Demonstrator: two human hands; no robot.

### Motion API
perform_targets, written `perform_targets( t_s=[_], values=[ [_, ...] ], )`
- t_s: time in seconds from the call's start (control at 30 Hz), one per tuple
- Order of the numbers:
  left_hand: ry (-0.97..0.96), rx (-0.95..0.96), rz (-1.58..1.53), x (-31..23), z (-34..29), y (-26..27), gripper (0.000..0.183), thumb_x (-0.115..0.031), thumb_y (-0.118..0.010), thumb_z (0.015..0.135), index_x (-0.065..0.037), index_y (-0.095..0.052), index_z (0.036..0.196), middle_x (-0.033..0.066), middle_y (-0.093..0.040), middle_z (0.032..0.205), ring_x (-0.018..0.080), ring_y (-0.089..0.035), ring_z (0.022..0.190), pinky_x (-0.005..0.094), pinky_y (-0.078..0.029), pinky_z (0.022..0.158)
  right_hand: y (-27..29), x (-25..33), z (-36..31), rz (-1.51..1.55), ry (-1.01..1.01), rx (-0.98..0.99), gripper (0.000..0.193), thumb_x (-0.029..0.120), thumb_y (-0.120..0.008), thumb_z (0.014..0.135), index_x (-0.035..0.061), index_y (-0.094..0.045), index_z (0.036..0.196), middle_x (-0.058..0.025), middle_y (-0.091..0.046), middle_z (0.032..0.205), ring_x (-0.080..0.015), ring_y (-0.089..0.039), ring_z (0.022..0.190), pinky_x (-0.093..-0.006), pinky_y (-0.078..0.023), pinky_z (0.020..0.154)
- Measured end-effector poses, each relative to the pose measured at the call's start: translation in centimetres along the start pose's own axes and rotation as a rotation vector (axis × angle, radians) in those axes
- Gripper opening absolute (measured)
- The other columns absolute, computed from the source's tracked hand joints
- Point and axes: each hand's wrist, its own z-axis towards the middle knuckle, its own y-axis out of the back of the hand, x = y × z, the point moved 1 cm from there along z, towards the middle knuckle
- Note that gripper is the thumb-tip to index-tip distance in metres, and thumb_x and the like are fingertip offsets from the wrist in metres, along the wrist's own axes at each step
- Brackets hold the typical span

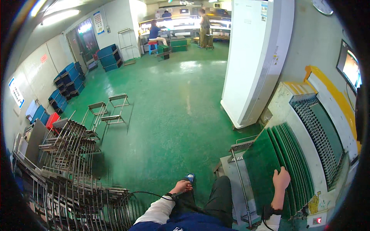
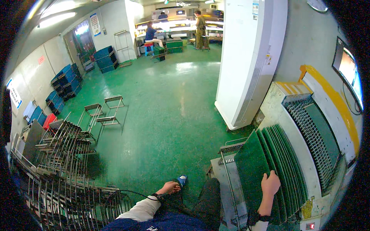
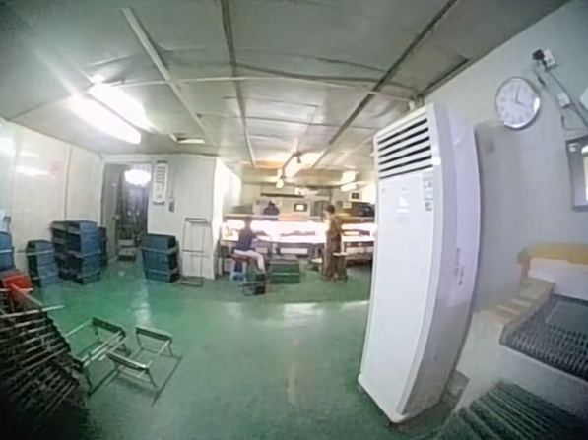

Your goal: Feeding printed circuit boards into a processing machine and organizing them in a rack.

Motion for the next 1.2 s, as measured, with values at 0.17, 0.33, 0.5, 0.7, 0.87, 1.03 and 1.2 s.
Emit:
perform_targets(
  t_s=[0.17,0.33,0.5,0.7,0.87,1.03,1.2],
  values=[
    [-0.007,-0.01,-0.004,0.1,0.1,0.0,0.016,-0.013,-0.056,0.091,-0.001,-0.052,0.1,0.0099,-0.059,0.078,0.0276,-0.064,0.072,0.0388,-0.055,0.063,-0.2,-0.2,0.0,-0.001,0.003,-0.002,0.032,0.025,-0.067,0.08,0.0011,-0.059,0.101,-0.0193,-0.064,0.082,-0.036,-0.063,0.079,-0.0463,-0.05,0.067],
    [-0.016,-0.003,-0.008,0.5,0.4,0.4,0.018,-0.013,-0.057,0.091,0.0,-0.051,0.101,0.0105,-0.059,0.078,0.028,-0.064,0.072,0.0387,-0.055,0.063,0.2,0.2,0.0,0.006,0.01,-0.008,0.028,0.025,-0.067,0.08,0.0018,-0.058,0.094,-0.0192,-0.064,0.079,-0.0366,-0.063,0.077,-0.0471,-0.049,0.065],
    [-0.017,-0.021,-0.024,0.3,0.1,0.0,0.017,-0.01,-0.058,0.089,0.001,-0.051,0.1,0.0104,-0.058,0.077,0.0275,-0.063,0.071,0.0391,-0.055,0.064,0.0,0.0,0.0,0.011,0.005,-0.01,0.027,0.025,-0.066,0.08,0.0022,-0.057,0.091,-0.0194,-0.064,0.079,-0.0368,-0.063,0.076,-0.0476,-0.049,0.065],
    [0.001,-0.025,-0.051,-0.3,-0.7,-0.6,0.015,-0.007,-0.057,0.089,0.001,-0.05,0.099,0.0092,-0.056,0.074,0.0259,-0.062,0.068,0.04,-0.055,0.064,-0.2,-0.1,0.0,0.004,-0.011,0.0,0.027,0.026,-0.066,0.08,0.0027,-0.057,0.091,-0.0194,-0.064,0.08,-0.037,-0.063,0.077,-0.0479,-0.049,0.065],
    [-0.015,-0.006,-0.08,-0.3,-1.0,-0.8,0.016,-0.007,-0.056,0.089,0.003,-0.05,0.1,0.0094,-0.056,0.073,0.0257,-0.062,0.066,0.0398,-0.056,0.063,-0.3,-0.2,-0.1,0.007,0.007,-0.021,0.027,0.026,-0.067,0.079,0.0027,-0.057,0.09,-0.0191,-0.064,0.08,-0.0367,-0.063,0.077,-0.0477,-0.049,0.065],
    [-0.04,0.006,-0.054,0.1,-0.4,-0.1,0.019,-0.008,-0.056,0.09,0.003,-0.051,0.104,0.0098,-0.058,0.075,0.026,-0.063,0.068,0.0388,-0.056,0.064,0.3,0.3,0.0,0.004,-0.017,0.041,0.028,0.026,-0.067,0.08,0.0029,-0.058,0.092,-0.0187,-0.064,0.08,-0.0363,-0.063,0.078,-0.0473,-0.049,0.066],
    [-0.03,0.012,-0.035,0.1,-0.3,-0.2,0.019,-0.009,-0.057,0.089,0.003,-0.052,0.104,0.0092,-0.058,0.076,0.0253,-0.064,0.069,0.0374,-0.055,0.064,0.2,0.0,-0.1,-0.001,-0.02,0.018,0.029,0.026,-0.067,0.08,0.0031,-0.058,0.095,-0.0183,-0.064,0.08,-0.0361,-0.063,0.078,-0.0472,-0.05,0.066]
  ],
)
